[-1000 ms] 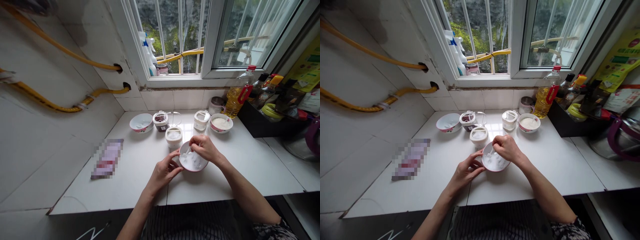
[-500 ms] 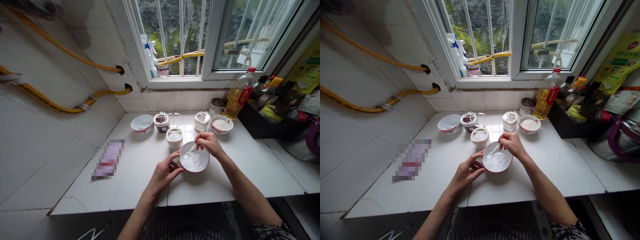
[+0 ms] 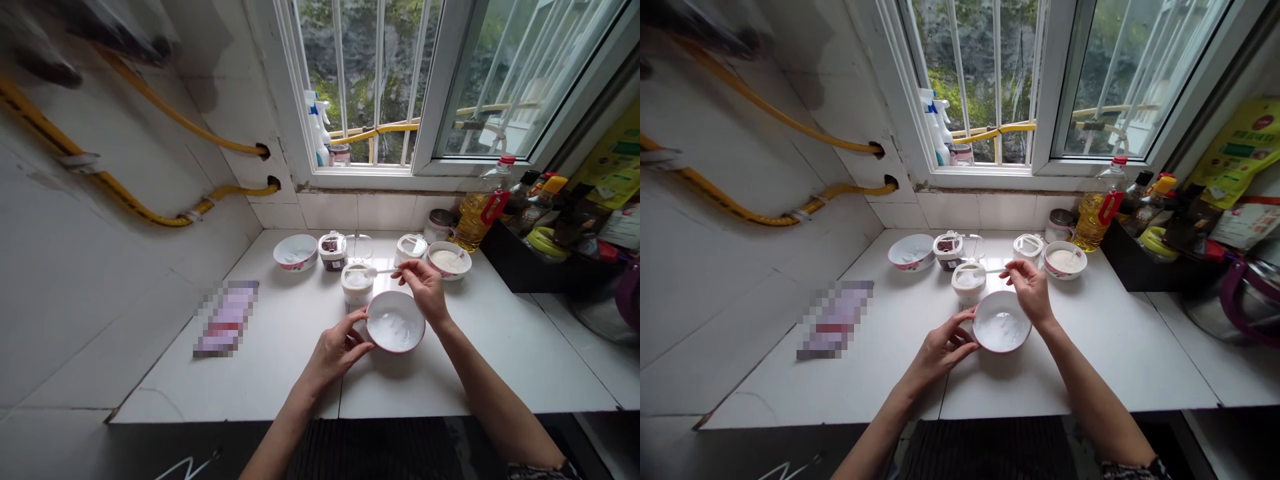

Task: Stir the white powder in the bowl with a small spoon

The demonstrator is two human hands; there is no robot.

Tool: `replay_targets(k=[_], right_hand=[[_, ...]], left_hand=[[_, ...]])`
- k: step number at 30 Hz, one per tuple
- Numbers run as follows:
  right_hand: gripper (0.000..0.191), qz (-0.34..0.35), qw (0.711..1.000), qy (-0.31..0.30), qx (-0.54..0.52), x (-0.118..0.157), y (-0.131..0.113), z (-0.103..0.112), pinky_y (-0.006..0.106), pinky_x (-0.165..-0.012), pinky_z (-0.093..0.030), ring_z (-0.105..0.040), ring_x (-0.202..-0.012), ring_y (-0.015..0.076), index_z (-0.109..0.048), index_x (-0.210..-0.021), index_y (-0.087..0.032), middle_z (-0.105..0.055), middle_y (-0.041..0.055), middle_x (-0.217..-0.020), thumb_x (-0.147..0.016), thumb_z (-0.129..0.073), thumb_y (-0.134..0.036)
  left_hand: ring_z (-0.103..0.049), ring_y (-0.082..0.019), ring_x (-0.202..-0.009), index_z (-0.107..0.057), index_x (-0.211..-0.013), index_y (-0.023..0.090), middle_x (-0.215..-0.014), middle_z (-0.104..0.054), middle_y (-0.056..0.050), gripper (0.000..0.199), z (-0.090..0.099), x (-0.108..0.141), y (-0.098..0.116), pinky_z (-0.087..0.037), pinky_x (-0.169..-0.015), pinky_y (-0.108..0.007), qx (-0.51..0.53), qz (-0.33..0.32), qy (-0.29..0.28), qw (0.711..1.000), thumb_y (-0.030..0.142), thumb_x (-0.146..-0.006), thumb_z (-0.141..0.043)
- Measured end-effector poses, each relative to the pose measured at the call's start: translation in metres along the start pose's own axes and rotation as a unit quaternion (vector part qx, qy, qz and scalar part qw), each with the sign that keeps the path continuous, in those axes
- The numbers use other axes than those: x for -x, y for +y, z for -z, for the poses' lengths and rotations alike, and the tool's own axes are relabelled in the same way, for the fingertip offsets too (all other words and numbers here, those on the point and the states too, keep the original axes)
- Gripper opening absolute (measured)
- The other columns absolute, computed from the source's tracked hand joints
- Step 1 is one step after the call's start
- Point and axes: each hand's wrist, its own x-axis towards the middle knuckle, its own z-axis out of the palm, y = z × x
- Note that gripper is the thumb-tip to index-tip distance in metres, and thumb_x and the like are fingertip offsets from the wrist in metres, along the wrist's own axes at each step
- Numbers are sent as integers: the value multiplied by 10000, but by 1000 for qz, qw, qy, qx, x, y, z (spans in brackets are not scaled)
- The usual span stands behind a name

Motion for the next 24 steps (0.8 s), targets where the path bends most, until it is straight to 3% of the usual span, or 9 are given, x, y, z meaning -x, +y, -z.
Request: replay_targets(k=[2,5,8,10,13,16,19,24], right_hand=[[106,96,992,-6,84,4,0,-5,352,-730,-508,-674,-738,200,-634,-902,-212,-729,60,-818,-899,-553,-281],[164,252,944,-56,205,8,-2,-8,404,-849,-470,-664,-733,202,-646,-910,-218,-730,54,-803,-938,-491,-172],[203,309,915,-66,252,9,-4,-5,416,-874,-459,-648,-699,198,-656,-912,-221,-731,51,-778,-938,-469,-145],[181,285,927,-35,240,9,-7,-2,427,-881,-465,-654,-714,207,-662,-906,-219,-739,58,-786,-931,-489,-174],[136,180,968,2,173,9,-11,6,412,-820,-504,-670,-737,222,-667,-877,-209,-743,63,-764,-889,-532,-216],[122,37,993,-40,107,8,-14,14,333,-636,-520,-661,-645,203,-670,-800,-190,-721,50,-675,-799,-549,-207],[125,-55,990,-99,85,9,-18,17,278,-537,-490,-627,-554,169,-671,-733,-173,-700,34,-608,-731,-548,-195],[125,-135,972,-178,75,16,-27,11,245,-542,-493,-646,-579,155,-680,-731,-161,-721,35,-639,-737,-559,-195]], left_hand=[[-722,-128,-675,-565,-1213,250,-1412,-603,-108,370,0,0,1,-635,-593,-266,2,1,1,1000,240,-859,-669],[-718,-128,-683,-563,-1211,247,-1421,-594,-109,369,0,0,2,-635,-596,-268,6,7,0,1000,244,-858,-669],[-712,-125,-681,-559,-1210,248,-1410,-602,-103,364,1,0,3,-635,-604,-270,7,10,-2,1000,250,-863,-668],[-713,-124,-679,-556,-1206,250,-1410,-603,-100,357,1,0,3,-633,-601,-266,6,6,-3,1000,250,-867,-666],[-718,-127,-673,-553,-1205,245,-1419,-595,-112,352,1,0,2,-627,-591,-261,3,1,-1,1000,252,-871,-663],[-724,-135,-678,-552,-1210,240,-1426,-588,-126,355,1,1,2,-624,-588,-264,-1,0,-1,1000,249,-872,-661],[-722,-135,-677,-558,-1208,239,-1426,-588,-129,354,2,1,2,-622,-581,-265,-1,-2,0,1000,251,-870,-662],[-712,-129,-668,-567,-1212,232,-1419,-592,-133,361,2,1,0,-623,-582,-267,3,7,-2,1000,280,-869,-667]])
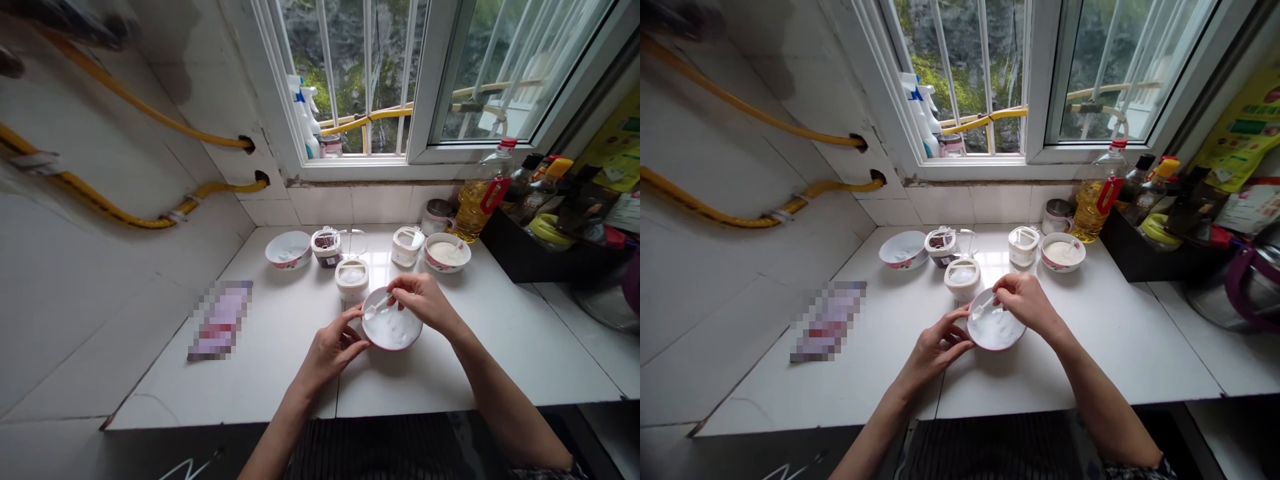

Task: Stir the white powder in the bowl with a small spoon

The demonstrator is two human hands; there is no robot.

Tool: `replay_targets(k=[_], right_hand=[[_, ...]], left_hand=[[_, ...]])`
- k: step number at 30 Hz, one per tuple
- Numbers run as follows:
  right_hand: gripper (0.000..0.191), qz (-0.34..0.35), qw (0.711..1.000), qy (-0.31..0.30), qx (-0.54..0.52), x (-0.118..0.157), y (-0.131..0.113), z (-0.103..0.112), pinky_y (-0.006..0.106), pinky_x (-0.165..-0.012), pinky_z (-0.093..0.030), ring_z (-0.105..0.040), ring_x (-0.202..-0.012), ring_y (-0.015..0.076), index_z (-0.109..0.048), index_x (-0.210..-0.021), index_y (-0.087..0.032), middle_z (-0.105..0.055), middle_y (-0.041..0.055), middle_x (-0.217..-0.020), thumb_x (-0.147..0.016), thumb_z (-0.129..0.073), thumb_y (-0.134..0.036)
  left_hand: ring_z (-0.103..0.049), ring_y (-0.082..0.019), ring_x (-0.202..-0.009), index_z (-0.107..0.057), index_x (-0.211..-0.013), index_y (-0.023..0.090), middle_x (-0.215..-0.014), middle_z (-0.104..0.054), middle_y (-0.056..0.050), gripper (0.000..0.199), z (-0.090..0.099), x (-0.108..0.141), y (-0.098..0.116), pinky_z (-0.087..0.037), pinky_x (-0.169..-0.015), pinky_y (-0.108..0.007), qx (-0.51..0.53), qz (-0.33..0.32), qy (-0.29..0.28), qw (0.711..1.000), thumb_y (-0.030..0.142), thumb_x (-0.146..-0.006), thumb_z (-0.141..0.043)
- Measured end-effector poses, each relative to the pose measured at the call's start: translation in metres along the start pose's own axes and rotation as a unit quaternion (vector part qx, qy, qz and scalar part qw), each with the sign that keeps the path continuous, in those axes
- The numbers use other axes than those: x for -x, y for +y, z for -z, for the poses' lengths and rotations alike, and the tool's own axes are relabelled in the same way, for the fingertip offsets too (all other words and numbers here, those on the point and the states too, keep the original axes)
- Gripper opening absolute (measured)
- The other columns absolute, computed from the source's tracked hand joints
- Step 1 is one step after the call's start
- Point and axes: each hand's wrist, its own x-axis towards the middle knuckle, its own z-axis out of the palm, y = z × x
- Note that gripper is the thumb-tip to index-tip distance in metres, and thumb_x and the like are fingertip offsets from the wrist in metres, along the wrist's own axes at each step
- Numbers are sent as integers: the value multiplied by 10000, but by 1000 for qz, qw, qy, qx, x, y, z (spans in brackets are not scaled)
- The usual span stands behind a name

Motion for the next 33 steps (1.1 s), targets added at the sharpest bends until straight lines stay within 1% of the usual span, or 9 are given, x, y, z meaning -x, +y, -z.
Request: replay_targets(k=[3,6,8,13,17,21,27,29,33], right_hand=[[146,-9,1000,-23,0,3,-3,-7,246,-572,-500,-640,-591,146,-691,-753,-158,-733,39,-674,-786,-559,-212],[186,1,997,-41,69,4,-4,-9,252,-576,-483,-633,-600,149,-703,-736,-156,-733,47,-682,-827,-549,-205],[194,24,994,-23,106,5,-4,-7,252,-568,-467,-627,-596,147,-702,-724,-156,-732,47,-683,-841,-550,-190],[160,79,993,31,81,4,-4,-8,249,-611,-486,-655,-637,145,-704,-800,-161,-743,36,-718,-869,-561,-169],[183,75,988,-24,134,4,-2,-9,252,-606,-470,-653,-656,150,-706,-814,-157,-741,42,-740,-891,-541,-145],[185,123,965,-20,232,5,-1,5,273,-675,-472,-656,-751,170,-703,-894,-164,-747,56,-822,-893,-530,-97],[197,153,891,-3,427,4,0,15,334,-737,-458,-615,-733,208,-687,-907,-142,-736,101,-807,-898,-513,-48],[209,170,885,-27,433,3,0,9,345,-778,-462,-618,-703,193,-679,-898,-136,-732,97,-789,-885,-508,-17],[213,214,900,-82,370,6,0,1,312,-758,-473,-645,-763,183,-674,-919,-153,-738,78,-840,-867,-535,0]], left_hand=[[-711,-128,-668,-571,-1208,234,-1419,-594,-129,362,0,1,0,-619,-576,-260,2,6,2,1000,279,-864,-673],[-717,-128,-668,-572,-1204,237,-1420,-594,-127,351,0,1,0,-617,-575,-257,6,3,1,1000,269,-867,-667],[-721,-129,-671,-571,-1207,239,-1419,-595,-129,352,0,0,1,-617,-578,-256,4,1,1,1000,264,-869,-665],[-725,-136,-679,-576,-1205,234,-1418,-595,-132,358,1,1,2,-617,-582,-259,4,3,0,1000,262,-862,-674],[-720,-134,-685,-574,-1204,233,-1420,-593,-131,366,1,1,1,-610,-576,-252,5,12,2,1000,250,-854,-681],[-718,-131,-683,-576,-1199,232,-1420,-593,-132,360,1,0,1,-613,-576,-252,8,7,0,1000,253,-855,-681],[-717,-123,-672,-565,-1208,235,-1415,-597,-134,361,0,0,1,-619,-580,-249,5,-9,2,1000,256,-865,-676],[-721,-125,-674,-565,-1204,235,-1417,-594,-134,357,0,0,1,-617,-578,-245,3,-12,3,1000,251,-866,-677],[-726,-137,-676,-578,-1192,234,-1409,-601,-134,346,1,1,2,-611,-565,-253,-1,-5,8,1000,258,-862,-679]])
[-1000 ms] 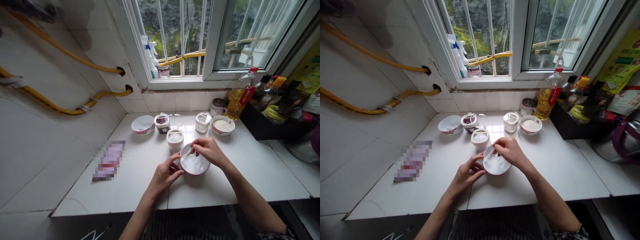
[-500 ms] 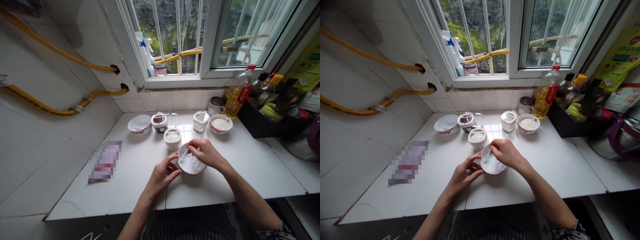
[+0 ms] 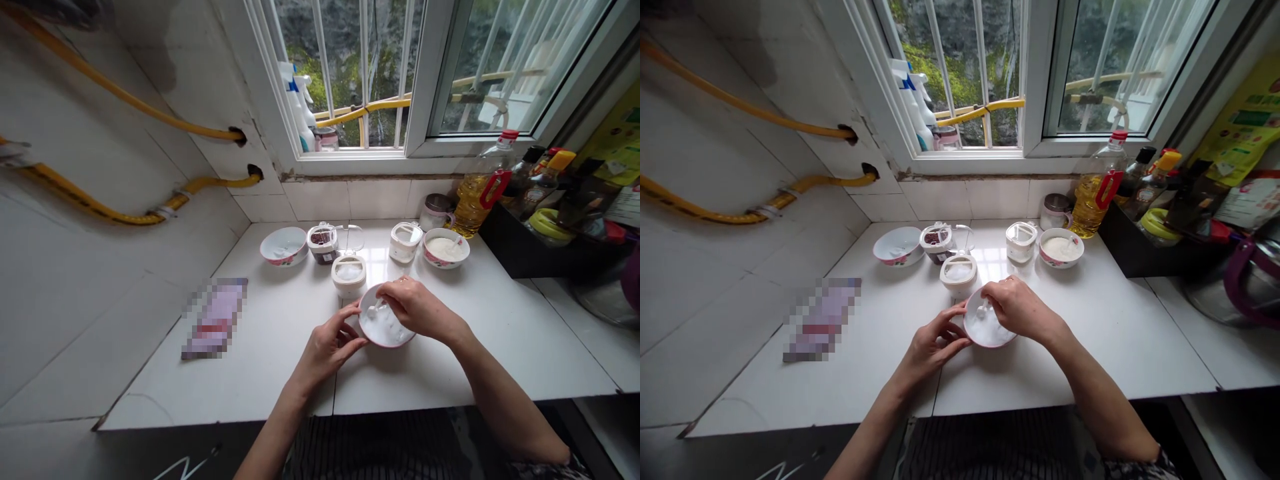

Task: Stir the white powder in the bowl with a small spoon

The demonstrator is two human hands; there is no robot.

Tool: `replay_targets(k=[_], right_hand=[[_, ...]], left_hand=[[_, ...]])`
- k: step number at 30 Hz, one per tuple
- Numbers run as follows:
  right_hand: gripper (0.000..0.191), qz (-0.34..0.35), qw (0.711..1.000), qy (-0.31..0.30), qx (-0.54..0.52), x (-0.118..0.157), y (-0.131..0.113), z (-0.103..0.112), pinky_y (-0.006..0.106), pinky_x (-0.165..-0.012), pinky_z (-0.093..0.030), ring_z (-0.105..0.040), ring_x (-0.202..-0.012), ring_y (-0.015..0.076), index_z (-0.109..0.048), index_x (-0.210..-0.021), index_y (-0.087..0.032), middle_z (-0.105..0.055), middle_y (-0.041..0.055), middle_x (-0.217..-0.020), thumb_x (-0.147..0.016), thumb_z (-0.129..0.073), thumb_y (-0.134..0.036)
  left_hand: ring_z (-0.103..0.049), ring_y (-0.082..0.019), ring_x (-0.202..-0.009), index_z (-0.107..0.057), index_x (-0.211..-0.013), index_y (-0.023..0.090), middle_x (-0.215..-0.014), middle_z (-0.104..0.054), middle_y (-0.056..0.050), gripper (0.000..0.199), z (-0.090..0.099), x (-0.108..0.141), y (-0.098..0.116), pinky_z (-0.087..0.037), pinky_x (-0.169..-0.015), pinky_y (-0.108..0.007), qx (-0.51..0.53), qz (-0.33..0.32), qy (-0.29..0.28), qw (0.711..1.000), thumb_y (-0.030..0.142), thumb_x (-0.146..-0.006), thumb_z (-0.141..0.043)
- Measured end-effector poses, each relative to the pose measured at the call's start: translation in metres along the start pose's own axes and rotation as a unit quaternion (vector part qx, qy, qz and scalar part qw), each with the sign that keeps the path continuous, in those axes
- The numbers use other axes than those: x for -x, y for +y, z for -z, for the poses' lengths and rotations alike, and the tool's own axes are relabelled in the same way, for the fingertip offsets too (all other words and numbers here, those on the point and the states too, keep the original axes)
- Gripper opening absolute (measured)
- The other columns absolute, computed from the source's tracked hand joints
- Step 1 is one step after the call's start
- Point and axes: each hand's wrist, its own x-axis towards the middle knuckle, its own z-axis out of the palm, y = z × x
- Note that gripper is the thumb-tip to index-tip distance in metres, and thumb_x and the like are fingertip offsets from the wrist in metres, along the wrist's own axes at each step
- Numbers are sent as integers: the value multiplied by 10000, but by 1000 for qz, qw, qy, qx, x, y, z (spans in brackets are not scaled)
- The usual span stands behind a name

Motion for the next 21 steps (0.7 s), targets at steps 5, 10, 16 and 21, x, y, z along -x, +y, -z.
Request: replay_targets(k=[5,10,16,21], right_hand=[[186,8,999,19,-29,2,6,0,309,-744,-469,-652,-783,187,-667,-936,-158,-745,81,-872,-898,-535,-33],[266,24,999,22,-2,0,5,-5,328,-798,-464,-650,-776,180,-665,-938,-161,-735,77,-844,-850,-509,36],[229,-17,999,31,16,3,8,7,311,-744,-439,-596,-736,182,-678,-916,-161,-724,78,-825,-884,-478,-53],[247,-88,995,22,53,1,13,7,287,-681,-391,-547,-673,173,-683,-854,-163,-713,67,-759,-859,-458,-61]], left_hand=[[-727,-138,-686,-579,-1190,236,-1412,-600,-129,348,0,0,0,-609,-567,-253,8,7,-2,1000,261,-857,-678],[-718,-136,-692,-580,-1181,227,-1417,-597,-131,352,1,-1,0,-600,-575,-253,4,19,-8,1000,271,-849,-686],[-715,-132,-693,-568,-1199,233,-1429,-588,-127,361,0,0,0,-616,-592,-264,3,10,-6,1000,255,-854,-675],[-714,-127,-675,-570,-1194,234,-1418,-598,-124,349,0,-1,1,-611,-580,-256,-7,-4,-2,1000,245,-860,-673]])
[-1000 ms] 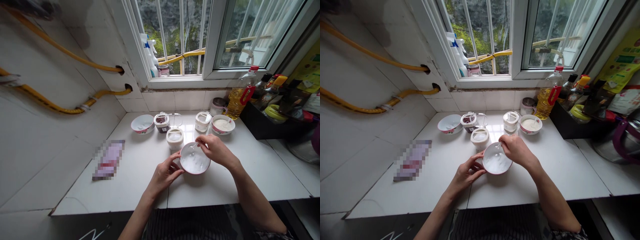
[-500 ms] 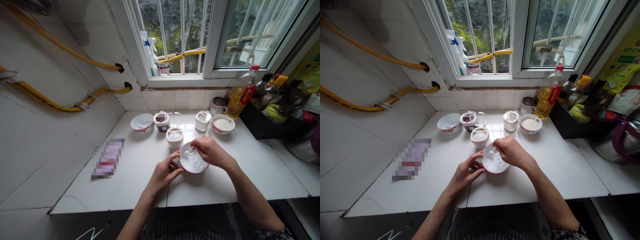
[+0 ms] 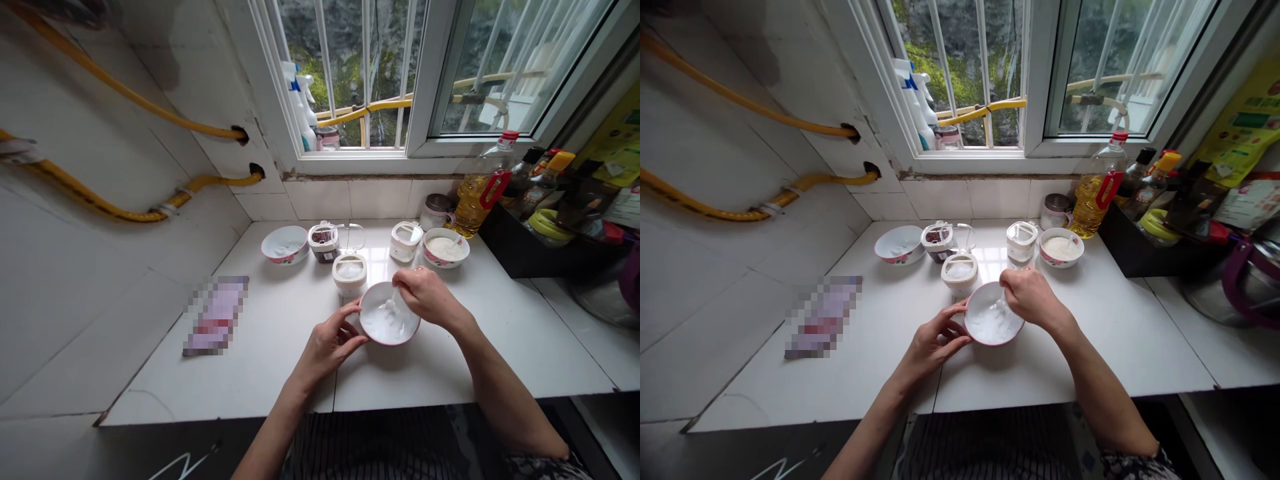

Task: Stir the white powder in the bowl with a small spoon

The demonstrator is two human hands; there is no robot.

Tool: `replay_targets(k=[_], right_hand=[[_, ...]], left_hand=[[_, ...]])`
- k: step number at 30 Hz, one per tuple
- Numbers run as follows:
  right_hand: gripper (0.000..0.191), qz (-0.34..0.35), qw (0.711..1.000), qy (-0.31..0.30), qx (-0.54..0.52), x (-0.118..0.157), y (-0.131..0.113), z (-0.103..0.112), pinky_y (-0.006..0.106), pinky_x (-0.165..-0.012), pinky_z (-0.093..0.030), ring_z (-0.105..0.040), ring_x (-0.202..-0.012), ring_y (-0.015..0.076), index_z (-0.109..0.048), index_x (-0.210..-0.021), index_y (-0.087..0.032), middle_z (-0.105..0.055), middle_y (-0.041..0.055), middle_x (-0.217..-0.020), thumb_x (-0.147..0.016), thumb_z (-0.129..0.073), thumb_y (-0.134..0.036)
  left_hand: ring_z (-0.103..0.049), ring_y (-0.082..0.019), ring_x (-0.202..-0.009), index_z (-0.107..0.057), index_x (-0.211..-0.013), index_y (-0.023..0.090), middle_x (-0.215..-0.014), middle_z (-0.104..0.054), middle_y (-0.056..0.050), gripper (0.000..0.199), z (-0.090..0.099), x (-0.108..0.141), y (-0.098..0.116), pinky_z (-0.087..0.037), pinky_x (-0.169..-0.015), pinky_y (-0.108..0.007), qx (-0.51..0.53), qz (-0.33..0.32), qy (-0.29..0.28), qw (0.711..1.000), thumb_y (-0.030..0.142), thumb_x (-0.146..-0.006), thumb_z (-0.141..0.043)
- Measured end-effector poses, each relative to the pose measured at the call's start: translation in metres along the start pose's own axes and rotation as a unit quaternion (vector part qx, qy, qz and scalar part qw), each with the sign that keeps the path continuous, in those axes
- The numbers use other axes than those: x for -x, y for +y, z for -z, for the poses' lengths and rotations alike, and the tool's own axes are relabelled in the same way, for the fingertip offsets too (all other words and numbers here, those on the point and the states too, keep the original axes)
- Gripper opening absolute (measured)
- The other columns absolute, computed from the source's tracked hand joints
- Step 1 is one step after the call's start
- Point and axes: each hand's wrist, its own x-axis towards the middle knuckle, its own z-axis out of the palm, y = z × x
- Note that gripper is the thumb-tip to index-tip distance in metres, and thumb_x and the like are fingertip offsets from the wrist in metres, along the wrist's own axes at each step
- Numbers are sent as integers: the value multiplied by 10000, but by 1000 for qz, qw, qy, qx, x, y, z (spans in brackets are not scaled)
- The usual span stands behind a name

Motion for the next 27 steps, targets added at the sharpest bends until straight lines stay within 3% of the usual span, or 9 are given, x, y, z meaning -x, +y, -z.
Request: replay_targets(k=[3,5,8,12,15,18,23,27], right_hand=[[247,42,998,-25,-37,1,-5,-2,286,-717,-406,-551,-661,162,-673,-845,-164,-708,54,-741,-856,-449,-62],[247,60,997,-5,-41,2,-7,-1,295,-750,-409,-534,-636,151,-662,-844,-161,-703,53,-738,-861,-437,-61],[247,39,999,24,-12,1,-3,1,296,-734,-392,-498,-604,145,-652,-822,-163,-691,49,-721,-852,-434,-50],[237,-2,1000,-6,-14,-1,-1,-1,275,-656,-365,-514,-636,160,-662,-800,-171,-676,41,-690,-830,-460,-52],[233,45,996,-33,-66,1,-8,-4,272,-693,-393,-548,-678,158,-662,-825,-172,-690,41,-733,-847,-465,-49],[228,92,992,-22,-88,2,-12,-2,289,-753,-409,-549,-677,150,-647,-847,-174,-698,41,-764,-859,-459,-44],[243,46,999,24,-1,2,-1,4,311,-739,-386,-475,-596,145,-636,-806,-166,-660,44,-689,-850,-424,-55],[234,29,999,-12,9,3,-1,7,300,-714,-372,-468,-587,147,-625,-757,-172,-640,35,-649,-835,-435,-60]], left_hand=[[-716,-128,-674,-570,-1195,237,-1420,-595,-121,345,0,0,1,-612,-581,-258,0,2,-1,1000,249,-865,-670],[-717,-129,-678,-569,-1196,235,-1419,-596,-122,345,0,0,1,-613,-583,-260,0,2,-2,1000,256,-867,-670],[-718,-129,-677,-568,-1197,230,-1409,-604,-126,345,0,0,0,-610,-581,-256,-2,0,-3,1000,262,-869,-671],[-717,-132,-682,-568,-1197,226,-1429,-586,-135,348,0,0,-1,-615,-596,-268,-2,7,-3,1000,267,-867,-672],[-715,-133,-687,-570,-1196,228,-1434,-583,-131,352,0,0,-2,-617,-602,-272,-2,16,-3,1000,278,-864,-675],[-716,-133,-690,-567,-1202,231,-1420,-595,-126,354,0,1,-2,-616,-596,-267,1,12,-3,1000,279,-867,-673],[-718,-132,-681,-572,-1198,227,-1391,-617,-131,345,0,1,-2,-624,-590,-268,0,7,-2,1000,284,-873,-673],[-722,-128,-679,-571,-1196,226,-1400,-610,-134,342,0,0,-1,-623,-585,-257,2,-1,-2,1000,281,-875,-678]])
